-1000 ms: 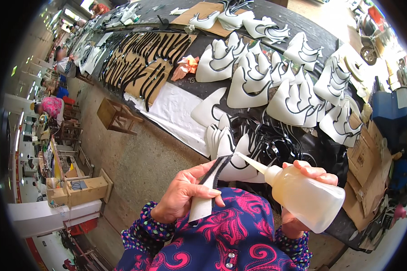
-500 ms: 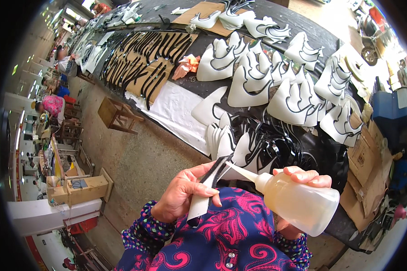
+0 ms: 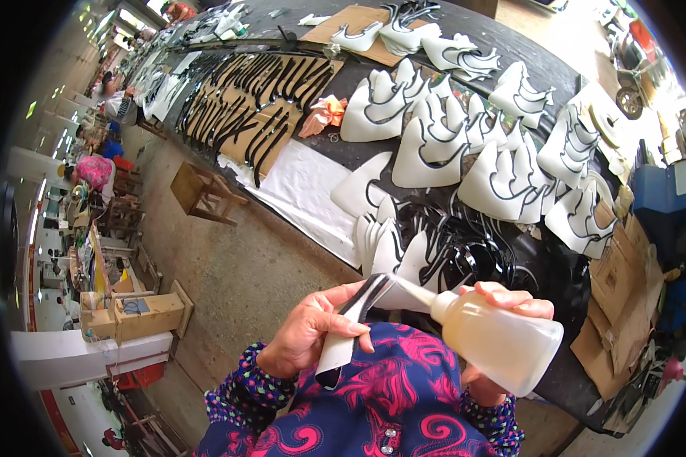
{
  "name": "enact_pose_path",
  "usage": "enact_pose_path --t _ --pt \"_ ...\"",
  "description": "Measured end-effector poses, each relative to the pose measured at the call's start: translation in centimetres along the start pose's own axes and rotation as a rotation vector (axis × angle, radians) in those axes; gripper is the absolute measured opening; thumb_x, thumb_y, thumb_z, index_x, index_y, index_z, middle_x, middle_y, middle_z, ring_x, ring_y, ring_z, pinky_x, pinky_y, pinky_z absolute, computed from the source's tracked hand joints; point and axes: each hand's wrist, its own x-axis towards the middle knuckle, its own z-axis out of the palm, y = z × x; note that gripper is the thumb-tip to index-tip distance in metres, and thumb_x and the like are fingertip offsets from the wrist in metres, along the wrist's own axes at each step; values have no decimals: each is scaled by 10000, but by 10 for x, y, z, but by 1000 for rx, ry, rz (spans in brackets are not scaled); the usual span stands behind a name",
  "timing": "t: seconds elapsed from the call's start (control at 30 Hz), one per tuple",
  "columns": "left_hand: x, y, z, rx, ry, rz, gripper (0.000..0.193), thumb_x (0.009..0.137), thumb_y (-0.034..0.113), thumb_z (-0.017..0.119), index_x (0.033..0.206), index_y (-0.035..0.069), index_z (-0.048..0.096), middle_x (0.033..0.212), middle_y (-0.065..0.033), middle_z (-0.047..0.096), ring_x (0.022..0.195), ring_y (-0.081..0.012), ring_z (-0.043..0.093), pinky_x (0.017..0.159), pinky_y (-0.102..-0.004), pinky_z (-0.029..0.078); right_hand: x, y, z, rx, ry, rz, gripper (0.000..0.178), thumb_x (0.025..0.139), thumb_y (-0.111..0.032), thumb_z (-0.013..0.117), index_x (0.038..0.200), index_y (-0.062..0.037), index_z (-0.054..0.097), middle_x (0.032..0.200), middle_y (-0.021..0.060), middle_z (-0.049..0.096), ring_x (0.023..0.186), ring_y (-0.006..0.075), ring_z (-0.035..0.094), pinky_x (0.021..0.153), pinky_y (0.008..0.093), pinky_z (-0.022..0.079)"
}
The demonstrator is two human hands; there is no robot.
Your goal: Applying glue to shoe upper components and organizing them on the workbench.
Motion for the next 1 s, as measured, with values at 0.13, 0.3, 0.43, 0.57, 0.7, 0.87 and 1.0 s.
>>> enact_pose_path --t 0.13,0.3,0.43,0.57,0.7,0.87,1.0 --pt "-7 19 -16 101 145 91 558 735 -27 553 1263 -39 374 860 -139 606 686 -170 616 671 -222 478 11 6 -6 -162 162 41 740 583 -373 757 1121 -31 382 1053 131 488 1059 307 490 862 479 449" --pt "-3 87 -70 463 395 438 390 790 57 589 1131 -17 415 789 -88 576 707 -162 603 667 -248 466 19 19 -17 -162 328 124 724 581 -339 720 1129 -4 386 1078 161 487 1037 308 511 850 463 461" --pt "45 142 -134 780 504 601 281 817 110 612 1016 -8 453 793 -86 608 736 -131 586 688 -240 447 19 28 -19 -95 418 183 777 567 -334 738 1165 -6 365 1098 157 486 1063 294 492 872 463 439" --pt "163 161 -237 921 481 560 283 783 181 654 916 -31 522 801 -78 633 745 -104 596 666 -245 457 18 45 -16 -111 465 282 758 547 -290 730 1163 -36 368 1087 132 495 1066 283 490 868 457 443" --pt "264 127 -350 1123 710 614 443 736 306 683 951 -49 529 839 -154 631 787 -254 607 705 -338 453 24 67 -1 -50 477 375 740 535 -251 713 1161 -50 374 1081 124 501 1066 284 493 864 460 446" --pt "322 112 -316 1133 801 645 567 724 383 666 1113 -3 520 974 -234 582 919 -360 555 795 -407 430 24 80 -6 -7 532 443 757 514 -180 738 1173 -67 385 1139 105 490 1119 293 448 928 471 386" --pt "325 115 -316 1353 857 645 490 719 369 674 1047 27 551 949 -173 573 886 -370 533 786 -407 420 29 87 2 21 546 484 751 508 -174 738 1166 -72 392 1136 102 494 1121 293 446 924 469 392"
